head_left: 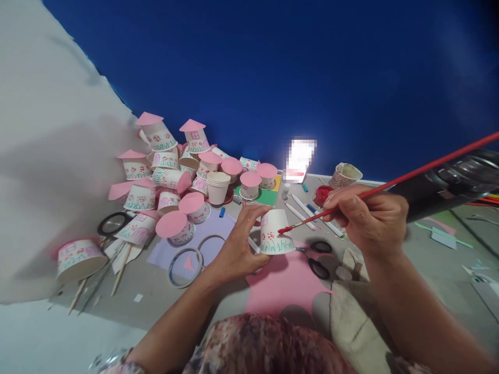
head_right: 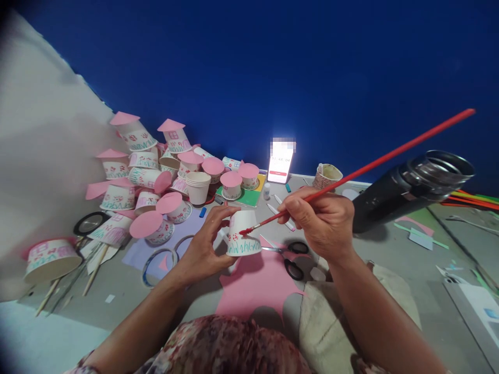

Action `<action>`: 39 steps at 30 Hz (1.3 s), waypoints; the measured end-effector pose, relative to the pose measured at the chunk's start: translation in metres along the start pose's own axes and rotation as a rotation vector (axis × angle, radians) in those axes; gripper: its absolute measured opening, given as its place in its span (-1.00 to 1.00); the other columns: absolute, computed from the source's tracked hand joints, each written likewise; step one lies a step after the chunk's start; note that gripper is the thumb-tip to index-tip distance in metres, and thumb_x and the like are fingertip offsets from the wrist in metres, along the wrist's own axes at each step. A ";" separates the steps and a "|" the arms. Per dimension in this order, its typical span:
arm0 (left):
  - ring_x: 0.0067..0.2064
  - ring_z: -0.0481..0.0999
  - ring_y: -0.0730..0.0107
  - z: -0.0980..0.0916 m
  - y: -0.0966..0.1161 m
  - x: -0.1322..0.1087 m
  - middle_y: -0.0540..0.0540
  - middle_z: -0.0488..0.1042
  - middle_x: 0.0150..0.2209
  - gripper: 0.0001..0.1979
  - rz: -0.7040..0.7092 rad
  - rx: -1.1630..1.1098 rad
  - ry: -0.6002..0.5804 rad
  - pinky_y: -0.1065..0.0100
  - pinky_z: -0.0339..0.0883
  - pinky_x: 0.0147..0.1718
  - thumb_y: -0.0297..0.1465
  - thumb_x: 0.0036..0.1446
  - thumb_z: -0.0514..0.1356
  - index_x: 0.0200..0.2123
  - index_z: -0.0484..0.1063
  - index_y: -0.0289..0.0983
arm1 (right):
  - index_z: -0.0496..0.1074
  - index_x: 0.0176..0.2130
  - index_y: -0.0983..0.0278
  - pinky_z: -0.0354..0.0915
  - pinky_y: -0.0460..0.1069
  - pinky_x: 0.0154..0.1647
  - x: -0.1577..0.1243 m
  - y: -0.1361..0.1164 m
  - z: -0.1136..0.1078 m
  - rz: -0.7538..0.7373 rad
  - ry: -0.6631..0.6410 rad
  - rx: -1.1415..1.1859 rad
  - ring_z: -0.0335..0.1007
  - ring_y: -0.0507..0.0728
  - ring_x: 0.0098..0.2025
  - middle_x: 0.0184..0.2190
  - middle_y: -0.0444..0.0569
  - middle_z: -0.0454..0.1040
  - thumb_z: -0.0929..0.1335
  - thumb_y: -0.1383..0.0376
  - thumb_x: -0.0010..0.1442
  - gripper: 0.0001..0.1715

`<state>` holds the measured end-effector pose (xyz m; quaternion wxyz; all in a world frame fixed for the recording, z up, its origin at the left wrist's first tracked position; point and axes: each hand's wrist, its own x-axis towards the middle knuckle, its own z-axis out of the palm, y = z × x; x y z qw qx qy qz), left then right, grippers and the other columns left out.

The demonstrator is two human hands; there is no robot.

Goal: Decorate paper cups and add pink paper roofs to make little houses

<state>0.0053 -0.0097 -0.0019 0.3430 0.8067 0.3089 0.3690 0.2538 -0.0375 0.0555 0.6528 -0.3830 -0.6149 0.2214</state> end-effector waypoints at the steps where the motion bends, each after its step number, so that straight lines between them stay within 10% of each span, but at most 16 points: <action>1: 0.36 0.28 -0.02 0.000 0.000 0.000 -0.17 0.32 0.26 -0.13 0.001 -0.006 -0.003 0.02 0.34 0.27 -0.62 -0.07 0.32 0.32 0.21 -0.06 | 0.68 -0.36 0.18 0.27 -0.07 -0.67 -0.001 0.001 0.001 0.007 0.003 -0.008 0.37 -0.02 -0.62 -0.55 -0.14 0.57 0.47 0.20 0.37 -0.74; 39: 0.31 0.35 0.01 0.000 0.005 -0.001 -0.15 0.34 0.27 -0.12 -0.036 -0.069 -0.017 0.00 0.32 0.30 -0.63 -0.10 0.31 0.31 0.24 -0.05 | 0.67 -0.39 0.17 0.32 -0.05 -0.67 -0.001 -0.001 0.000 0.036 0.018 -0.075 0.37 0.01 -0.62 -0.55 -0.11 0.59 0.48 0.14 0.35 -0.71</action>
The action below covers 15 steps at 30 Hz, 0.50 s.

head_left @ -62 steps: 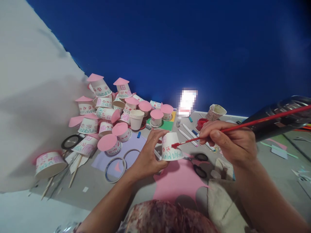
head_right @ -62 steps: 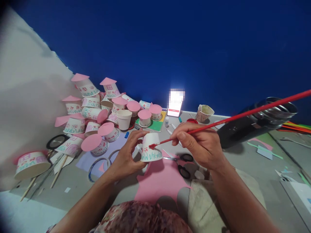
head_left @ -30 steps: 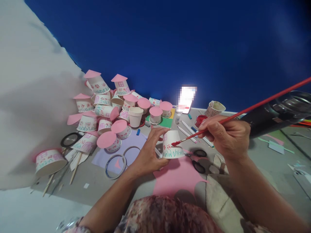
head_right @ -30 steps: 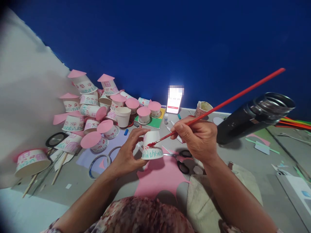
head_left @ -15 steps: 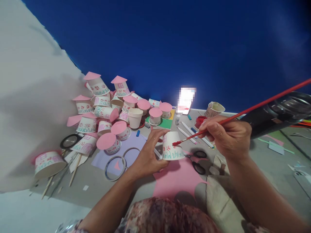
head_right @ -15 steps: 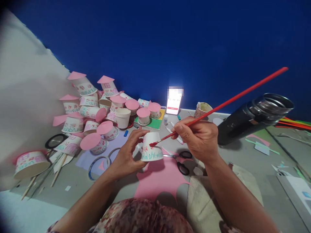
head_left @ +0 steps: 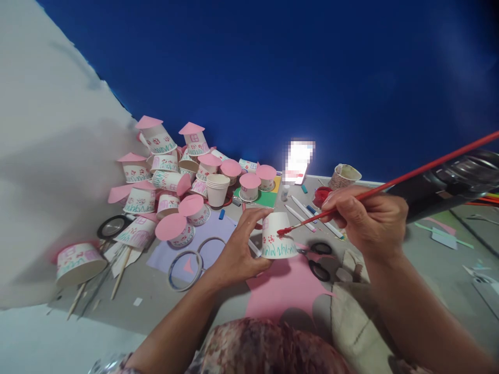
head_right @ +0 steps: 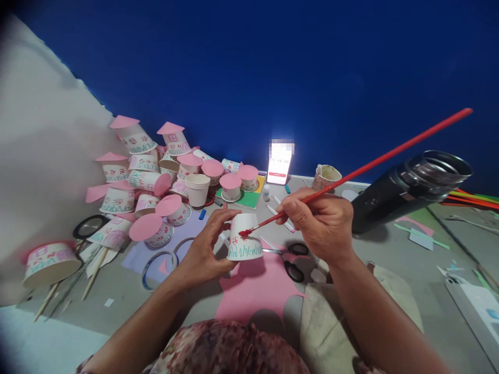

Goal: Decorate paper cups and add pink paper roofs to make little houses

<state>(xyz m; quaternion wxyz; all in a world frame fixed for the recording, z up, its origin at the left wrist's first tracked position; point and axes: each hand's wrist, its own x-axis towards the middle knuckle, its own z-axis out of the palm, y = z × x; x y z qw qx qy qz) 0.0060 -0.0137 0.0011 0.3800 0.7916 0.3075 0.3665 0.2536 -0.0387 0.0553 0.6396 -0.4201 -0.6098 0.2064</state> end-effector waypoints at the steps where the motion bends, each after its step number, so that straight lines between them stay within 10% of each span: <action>1: 0.31 0.35 0.01 0.000 0.000 0.000 -0.15 0.35 0.27 -0.12 0.001 -0.001 0.002 0.00 0.32 0.30 -0.64 -0.10 0.31 0.31 0.24 -0.05 | 0.67 -0.39 0.17 0.32 -0.05 -0.67 0.000 0.000 0.000 0.002 -0.009 -0.004 0.36 0.01 -0.63 -0.55 -0.12 0.59 0.49 0.16 0.35 -0.72; 15: 0.30 0.42 0.06 0.005 -0.001 0.000 -0.16 0.35 0.27 -0.22 -0.080 -0.206 0.062 0.07 0.37 0.29 -0.59 -0.04 0.34 0.26 0.28 -0.09 | 0.66 -0.41 0.12 0.24 -0.01 -0.66 0.005 -0.001 -0.008 0.015 0.133 0.043 0.35 0.04 -0.62 -0.57 -0.14 0.54 0.49 0.11 0.33 -0.71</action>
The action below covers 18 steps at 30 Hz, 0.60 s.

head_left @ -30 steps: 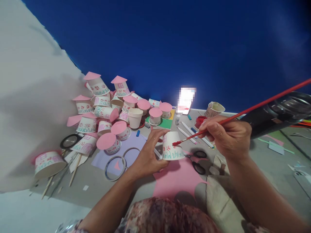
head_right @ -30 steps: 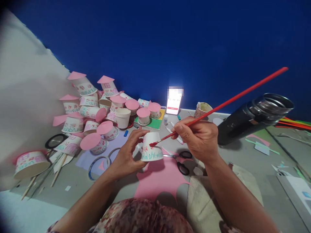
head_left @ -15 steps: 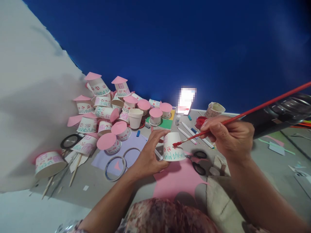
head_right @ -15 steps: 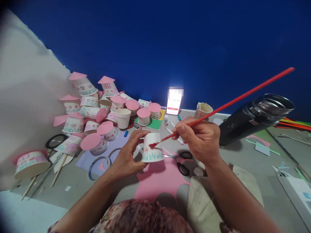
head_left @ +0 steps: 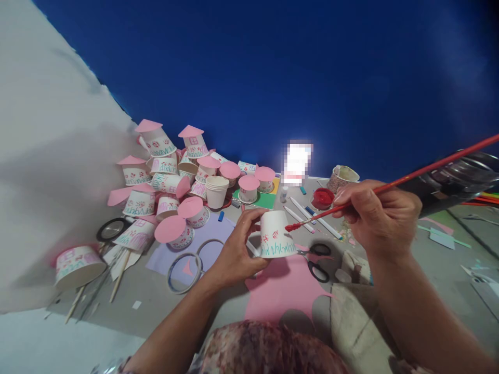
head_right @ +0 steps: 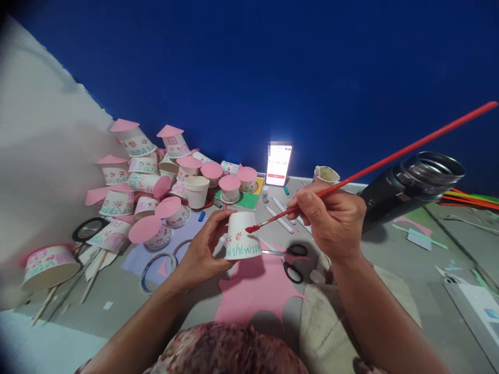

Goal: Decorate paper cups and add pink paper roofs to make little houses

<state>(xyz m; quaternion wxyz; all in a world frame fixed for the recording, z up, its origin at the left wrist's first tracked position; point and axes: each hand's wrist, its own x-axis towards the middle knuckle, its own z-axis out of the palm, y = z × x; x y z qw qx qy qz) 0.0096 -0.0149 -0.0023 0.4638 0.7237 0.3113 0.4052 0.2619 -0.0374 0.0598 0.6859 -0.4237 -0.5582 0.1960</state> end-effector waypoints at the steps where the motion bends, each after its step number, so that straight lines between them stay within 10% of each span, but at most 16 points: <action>1: 0.30 0.43 0.07 0.000 0.000 0.000 -0.16 0.35 0.26 -0.23 0.001 -0.022 0.004 0.07 0.36 0.30 -0.59 -0.04 0.34 0.26 0.28 -0.09 | 0.66 -0.42 0.13 0.23 -0.01 -0.67 0.000 0.000 0.000 0.001 -0.001 0.007 0.35 0.03 -0.62 -0.57 -0.13 0.54 0.50 0.12 0.33 -0.71; 18: 0.25 0.50 0.07 0.005 -0.011 0.002 -0.20 0.38 0.22 -0.29 -0.017 -0.211 0.051 0.05 0.40 0.24 -0.43 0.03 0.44 0.22 0.25 -0.09 | 0.68 -0.38 0.16 0.18 -0.10 -0.71 0.006 0.001 -0.006 0.155 -0.151 0.128 0.32 -0.01 -0.64 -0.57 -0.11 0.58 0.55 0.15 0.25 -0.80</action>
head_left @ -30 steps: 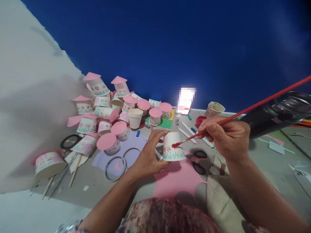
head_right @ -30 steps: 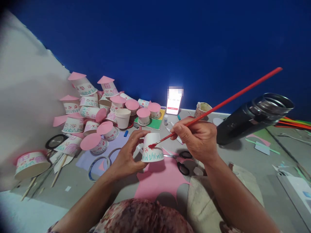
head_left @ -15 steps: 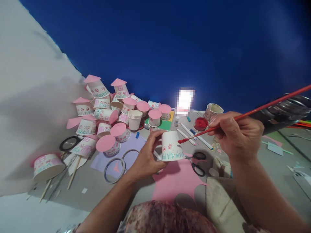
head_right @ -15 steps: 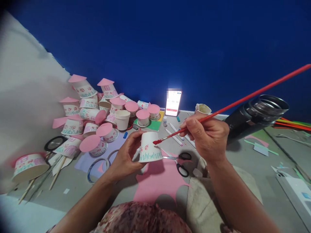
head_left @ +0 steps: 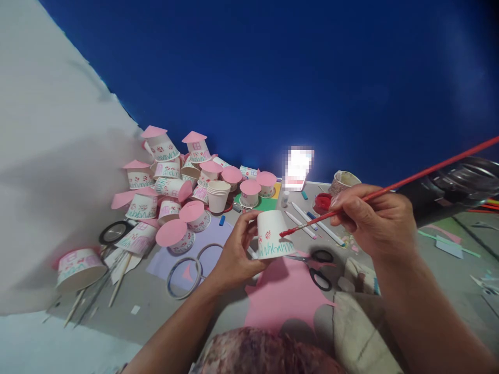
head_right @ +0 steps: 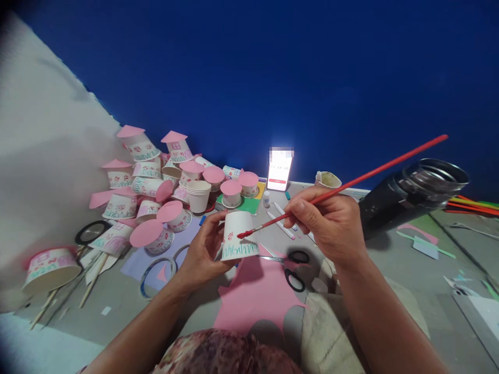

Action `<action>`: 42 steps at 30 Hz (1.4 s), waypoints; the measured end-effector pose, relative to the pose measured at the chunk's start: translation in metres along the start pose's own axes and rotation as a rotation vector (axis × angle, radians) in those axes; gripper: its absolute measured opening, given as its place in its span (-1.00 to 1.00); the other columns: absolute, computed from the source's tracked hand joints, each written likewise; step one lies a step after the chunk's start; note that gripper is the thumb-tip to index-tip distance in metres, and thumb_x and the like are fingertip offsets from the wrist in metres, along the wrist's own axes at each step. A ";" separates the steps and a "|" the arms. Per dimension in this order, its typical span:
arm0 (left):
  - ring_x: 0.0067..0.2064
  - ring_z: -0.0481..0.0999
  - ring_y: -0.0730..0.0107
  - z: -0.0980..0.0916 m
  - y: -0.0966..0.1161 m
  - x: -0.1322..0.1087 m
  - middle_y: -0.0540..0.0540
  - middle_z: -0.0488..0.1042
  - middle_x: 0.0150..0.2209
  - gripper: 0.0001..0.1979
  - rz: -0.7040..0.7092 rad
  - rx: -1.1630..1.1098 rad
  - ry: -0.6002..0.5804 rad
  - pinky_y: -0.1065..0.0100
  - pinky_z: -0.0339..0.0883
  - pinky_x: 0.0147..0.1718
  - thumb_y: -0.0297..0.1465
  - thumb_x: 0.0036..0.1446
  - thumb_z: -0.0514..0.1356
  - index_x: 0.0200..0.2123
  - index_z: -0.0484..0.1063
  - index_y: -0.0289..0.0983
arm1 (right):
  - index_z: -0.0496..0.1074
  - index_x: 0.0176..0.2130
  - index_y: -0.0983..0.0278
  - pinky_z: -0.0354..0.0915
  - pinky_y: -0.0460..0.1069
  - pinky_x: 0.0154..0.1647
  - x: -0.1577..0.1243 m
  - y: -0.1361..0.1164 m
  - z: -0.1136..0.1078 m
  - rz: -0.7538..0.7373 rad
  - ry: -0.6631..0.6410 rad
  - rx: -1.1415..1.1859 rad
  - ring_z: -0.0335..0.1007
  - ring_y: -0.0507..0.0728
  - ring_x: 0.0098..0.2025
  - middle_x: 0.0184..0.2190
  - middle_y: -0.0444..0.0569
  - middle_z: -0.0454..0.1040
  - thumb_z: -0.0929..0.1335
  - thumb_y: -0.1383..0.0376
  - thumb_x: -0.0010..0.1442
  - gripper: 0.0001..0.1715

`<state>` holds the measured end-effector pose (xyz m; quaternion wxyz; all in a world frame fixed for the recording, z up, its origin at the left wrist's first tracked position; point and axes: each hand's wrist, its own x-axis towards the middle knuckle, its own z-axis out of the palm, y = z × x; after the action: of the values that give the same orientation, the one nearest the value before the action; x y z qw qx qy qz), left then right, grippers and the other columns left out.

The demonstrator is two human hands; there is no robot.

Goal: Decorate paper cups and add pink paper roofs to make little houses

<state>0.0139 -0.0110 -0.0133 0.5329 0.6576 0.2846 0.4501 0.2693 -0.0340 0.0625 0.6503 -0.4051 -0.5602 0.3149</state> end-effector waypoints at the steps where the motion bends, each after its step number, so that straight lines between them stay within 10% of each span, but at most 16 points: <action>1: 0.25 0.50 0.07 0.000 0.001 0.000 -0.20 0.38 0.22 -0.28 -0.008 0.004 -0.001 0.06 0.41 0.23 -0.42 0.03 0.45 0.22 0.25 -0.09 | 0.68 -0.37 0.16 0.18 -0.10 -0.71 -0.001 0.001 0.000 0.000 -0.009 -0.012 0.32 -0.01 -0.64 -0.56 -0.11 0.58 0.55 0.16 0.26 -0.81; 42: 0.24 0.52 0.14 0.002 0.001 -0.003 -0.13 0.43 0.21 -0.23 0.028 -0.069 -0.057 0.21 0.37 0.23 -0.56 0.00 0.45 0.24 0.29 -0.06 | 0.66 -0.36 0.18 0.20 -0.12 -0.70 -0.005 -0.003 0.005 -0.019 -0.030 -0.102 0.28 -0.04 -0.66 -0.60 -0.16 0.56 0.51 0.14 0.31 -0.77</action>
<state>0.0141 -0.0143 -0.0135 0.5569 0.6551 0.2445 0.4483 0.2634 -0.0392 0.0633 0.6235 -0.4273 -0.5891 0.2858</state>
